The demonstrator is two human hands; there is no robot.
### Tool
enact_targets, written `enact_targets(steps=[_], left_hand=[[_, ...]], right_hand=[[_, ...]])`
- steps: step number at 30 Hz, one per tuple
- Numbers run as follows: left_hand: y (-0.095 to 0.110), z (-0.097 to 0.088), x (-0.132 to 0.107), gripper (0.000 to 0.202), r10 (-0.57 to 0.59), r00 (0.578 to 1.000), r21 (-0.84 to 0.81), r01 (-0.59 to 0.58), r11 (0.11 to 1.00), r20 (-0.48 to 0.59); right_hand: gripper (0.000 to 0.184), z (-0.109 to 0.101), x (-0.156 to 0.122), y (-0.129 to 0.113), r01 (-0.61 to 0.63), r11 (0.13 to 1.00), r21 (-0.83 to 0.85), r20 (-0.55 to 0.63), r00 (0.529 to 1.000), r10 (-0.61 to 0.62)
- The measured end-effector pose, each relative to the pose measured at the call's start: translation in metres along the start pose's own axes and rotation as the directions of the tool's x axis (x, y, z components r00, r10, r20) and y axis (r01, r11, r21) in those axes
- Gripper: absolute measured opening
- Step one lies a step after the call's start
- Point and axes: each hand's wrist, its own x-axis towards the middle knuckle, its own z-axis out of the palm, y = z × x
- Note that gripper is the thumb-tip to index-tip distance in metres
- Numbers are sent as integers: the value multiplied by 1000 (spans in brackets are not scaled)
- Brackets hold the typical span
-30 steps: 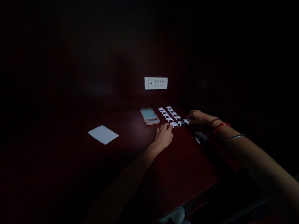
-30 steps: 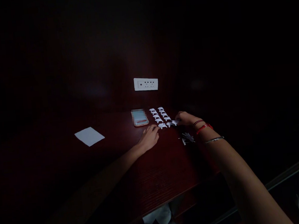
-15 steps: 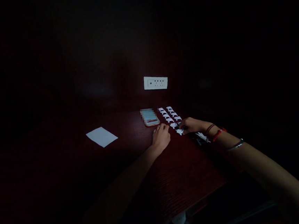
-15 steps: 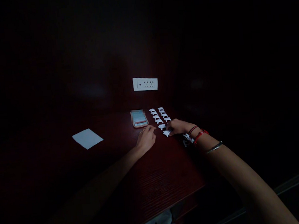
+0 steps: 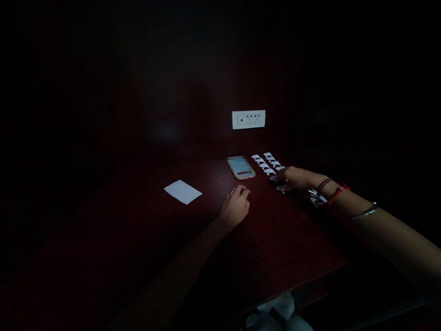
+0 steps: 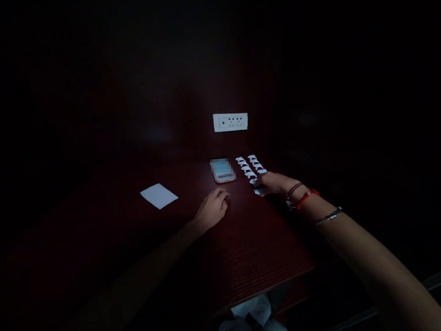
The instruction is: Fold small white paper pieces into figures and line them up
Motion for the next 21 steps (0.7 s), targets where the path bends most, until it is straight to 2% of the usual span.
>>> enact_targets(steps=[3,6,10,13,16,21], left_hand=[[-23,-22,-27,29,-12,1000,46,11,999,8],[-58,-49,-54,31,-70,998,98,69,993,3],[-114,-79,-81,30,-241,968,129,248,960,-63],[-143,-86,-92,32,-342,936,129,351,927,-85],[-156,-84,-94,34,-401,911,124,411,903,-95],[-158,-82,-91,36,-450,890,121,456,882,-77]], right_hand=[[26,-10,20,-27,21,998,-53,-128,991,-27],[22,-12,50,-72,77,993,-85,-204,975,-93],[22,-1,90,-142,152,986,-69,-236,958,-164],[33,8,117,-180,215,974,-73,-275,934,-227],[38,14,140,-198,288,956,-62,-311,904,-293],[39,19,166,-200,403,915,-5,-296,874,-386]])
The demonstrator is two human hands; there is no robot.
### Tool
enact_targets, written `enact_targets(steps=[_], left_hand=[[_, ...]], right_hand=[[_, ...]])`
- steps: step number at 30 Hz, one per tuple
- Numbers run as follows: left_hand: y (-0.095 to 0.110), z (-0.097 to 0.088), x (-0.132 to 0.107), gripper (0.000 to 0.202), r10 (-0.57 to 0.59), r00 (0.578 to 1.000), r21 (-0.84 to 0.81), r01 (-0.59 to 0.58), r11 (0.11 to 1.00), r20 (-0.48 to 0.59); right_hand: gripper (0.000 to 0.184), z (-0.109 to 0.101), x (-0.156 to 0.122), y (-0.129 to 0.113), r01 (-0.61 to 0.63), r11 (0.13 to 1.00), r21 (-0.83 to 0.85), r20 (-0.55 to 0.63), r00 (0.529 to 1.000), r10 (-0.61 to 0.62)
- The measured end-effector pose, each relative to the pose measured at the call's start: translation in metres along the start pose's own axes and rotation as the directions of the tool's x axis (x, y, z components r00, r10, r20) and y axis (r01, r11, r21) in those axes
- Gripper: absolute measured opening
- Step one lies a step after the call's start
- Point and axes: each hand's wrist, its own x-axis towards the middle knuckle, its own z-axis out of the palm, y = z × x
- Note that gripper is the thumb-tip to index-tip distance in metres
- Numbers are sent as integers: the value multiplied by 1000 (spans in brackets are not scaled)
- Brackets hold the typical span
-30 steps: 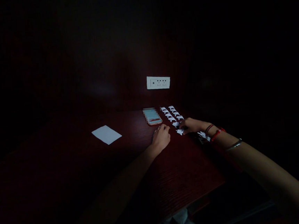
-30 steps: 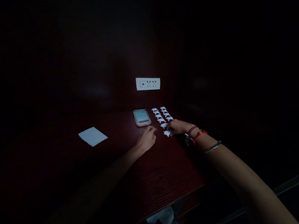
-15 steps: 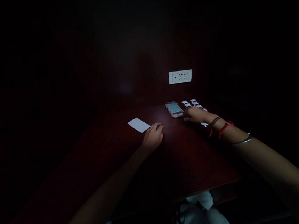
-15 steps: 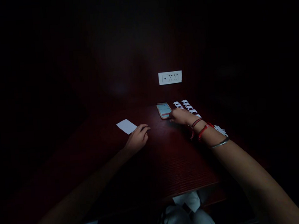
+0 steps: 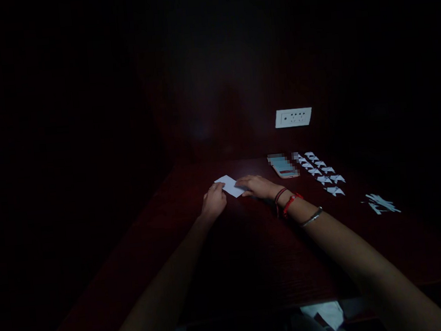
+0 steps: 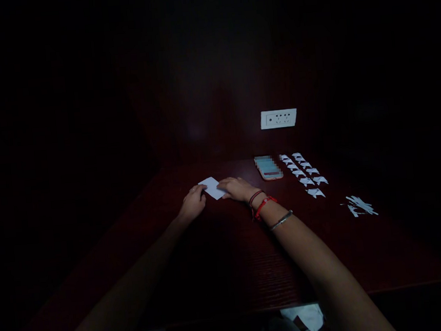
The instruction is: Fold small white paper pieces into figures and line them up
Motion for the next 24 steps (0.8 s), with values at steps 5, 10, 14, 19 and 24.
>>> enact_targets(steps=[5,10,14,19,24], left_hand=[[1,-1,-1,34,-34,999,4,34,999,34],[3,-3,-4,32,-21,998,6,21,1000,56],[4,-5,-5,31,-13,998,9,13,1000,61],[4,-4,-5,30,-2,998,-2,2,1000,61],[4,-4,-5,31,-6,1000,-19,7,1000,30]], right_hand=[[29,6,5,2,32,999,44,40,999,-34],[34,3,7,0,43,998,53,55,997,-46],[33,-1,6,-4,48,997,56,59,997,-51],[29,-7,4,-14,-32,999,16,39,999,31],[25,-8,5,-21,-190,982,-14,-47,981,189]])
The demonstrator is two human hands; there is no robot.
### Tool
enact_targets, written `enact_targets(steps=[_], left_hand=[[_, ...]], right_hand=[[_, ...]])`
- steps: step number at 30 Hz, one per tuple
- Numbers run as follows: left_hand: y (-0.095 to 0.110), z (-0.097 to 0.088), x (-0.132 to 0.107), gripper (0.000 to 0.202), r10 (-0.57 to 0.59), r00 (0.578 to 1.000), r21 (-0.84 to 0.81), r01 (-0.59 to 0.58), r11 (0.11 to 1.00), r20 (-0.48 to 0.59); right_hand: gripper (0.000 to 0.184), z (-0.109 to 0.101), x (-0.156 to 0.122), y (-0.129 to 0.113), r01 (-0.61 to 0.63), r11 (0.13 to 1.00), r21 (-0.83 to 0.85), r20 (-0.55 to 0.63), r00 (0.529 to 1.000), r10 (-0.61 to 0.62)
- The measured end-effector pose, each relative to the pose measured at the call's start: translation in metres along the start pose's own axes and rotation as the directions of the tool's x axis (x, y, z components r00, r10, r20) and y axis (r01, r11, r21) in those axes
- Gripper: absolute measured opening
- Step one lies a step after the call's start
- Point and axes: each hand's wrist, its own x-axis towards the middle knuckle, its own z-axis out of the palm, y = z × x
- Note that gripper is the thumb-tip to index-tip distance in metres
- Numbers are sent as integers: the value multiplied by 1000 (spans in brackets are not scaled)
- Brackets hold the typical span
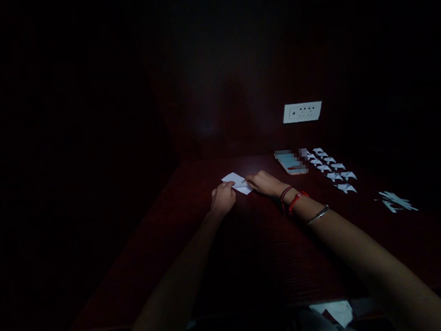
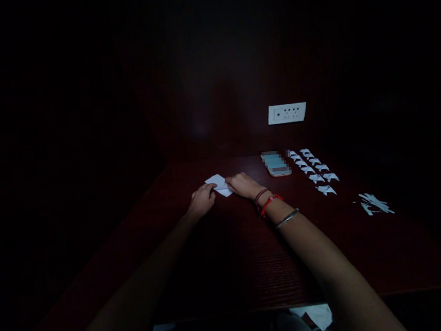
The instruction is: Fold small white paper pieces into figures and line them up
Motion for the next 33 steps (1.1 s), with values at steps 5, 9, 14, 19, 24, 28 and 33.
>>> enact_targets(steps=[5,9,14,19,24,28,33], left_hand=[[2,-3,0,43,-42,994,-28,39,999,-102],[6,-8,-1,48,-67,971,-99,45,994,-231],[14,-12,-1,46,-18,948,-175,-40,984,-319],[32,-13,-7,33,233,952,-125,-260,957,-198],[66,-11,-28,24,570,813,-122,-558,821,120],[82,-6,-40,26,624,764,-137,-608,782,166],[82,-2,-39,31,632,755,-139,-616,775,176]], right_hand=[[28,-4,-2,7,-193,981,23,-167,967,195],[24,-16,-11,26,-379,879,288,-366,805,467],[15,-28,-40,45,-432,699,570,-134,790,598],[11,-27,-81,51,-502,657,562,62,818,572],[23,-33,-112,61,-544,697,468,183,831,525],[37,-44,-123,66,-488,754,440,341,867,363],[47,-43,-121,60,-487,679,550,395,868,303]])
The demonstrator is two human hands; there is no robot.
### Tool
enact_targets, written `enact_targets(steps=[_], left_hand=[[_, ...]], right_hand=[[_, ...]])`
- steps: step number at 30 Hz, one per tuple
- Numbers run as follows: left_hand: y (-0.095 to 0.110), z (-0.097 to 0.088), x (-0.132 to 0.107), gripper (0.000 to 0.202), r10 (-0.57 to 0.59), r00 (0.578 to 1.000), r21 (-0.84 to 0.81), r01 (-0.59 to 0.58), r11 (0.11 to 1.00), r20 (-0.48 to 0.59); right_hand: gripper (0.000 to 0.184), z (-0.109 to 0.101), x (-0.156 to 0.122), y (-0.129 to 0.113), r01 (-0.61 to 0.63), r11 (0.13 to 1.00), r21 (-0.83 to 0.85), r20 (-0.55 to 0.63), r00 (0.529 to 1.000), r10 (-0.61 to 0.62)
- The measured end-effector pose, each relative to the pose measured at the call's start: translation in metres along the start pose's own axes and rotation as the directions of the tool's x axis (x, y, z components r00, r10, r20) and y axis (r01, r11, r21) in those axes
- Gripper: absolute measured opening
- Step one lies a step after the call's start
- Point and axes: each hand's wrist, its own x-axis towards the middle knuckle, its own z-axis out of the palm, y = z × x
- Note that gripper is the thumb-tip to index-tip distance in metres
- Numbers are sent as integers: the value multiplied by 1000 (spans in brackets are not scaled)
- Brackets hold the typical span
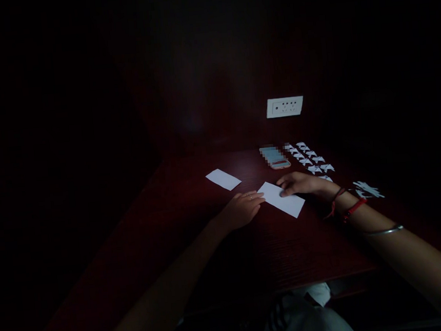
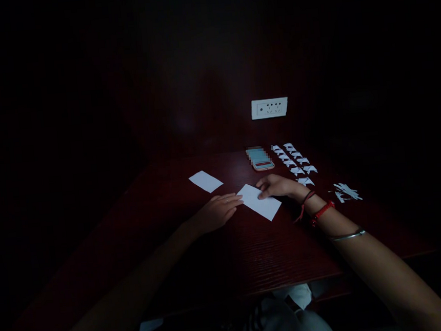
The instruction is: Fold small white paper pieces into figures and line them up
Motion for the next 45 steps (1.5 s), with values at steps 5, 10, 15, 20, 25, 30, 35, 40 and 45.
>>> enact_targets(steps=[5,10,15,20,25,30,35,40,45], left_hand=[[-3,-3,1,32,-16,999,29,15,999,37],[-6,-3,2,31,-11,999,38,9,999,43],[-8,-2,2,30,4,1000,55,-5,998,17],[-8,-4,2,33,11,999,47,-13,999,48],[-14,-6,0,33,31,997,17,-32,999,67],[-19,-12,-2,25,-55,998,88,52,995,37],[-15,-10,1,31,-78,997,151,82,985,-30],[-7,1,3,33,0,1000,111,-1,994,13],[-7,5,3,32,-22,998,78,17,997,55]], right_hand=[[47,11,8,-2,7,998,-60,-148,989,-16],[33,17,8,-4,215,914,-344,-177,941,-288],[32,27,-5,-3,402,795,-455,-140,849,-510],[31,34,-10,3,476,729,-492,-119,793,-598],[30,41,-8,8,523,667,-530,-104,741,-663],[27,47,-8,12,512,673,-534,-141,731,-668],[25,48,-9,13,476,688,-548,-164,746,-646],[23,47,-9,12,481,681,-552,-158,741,-652],[23,47,-8,12,486,667,-564,-150,735,-662]])
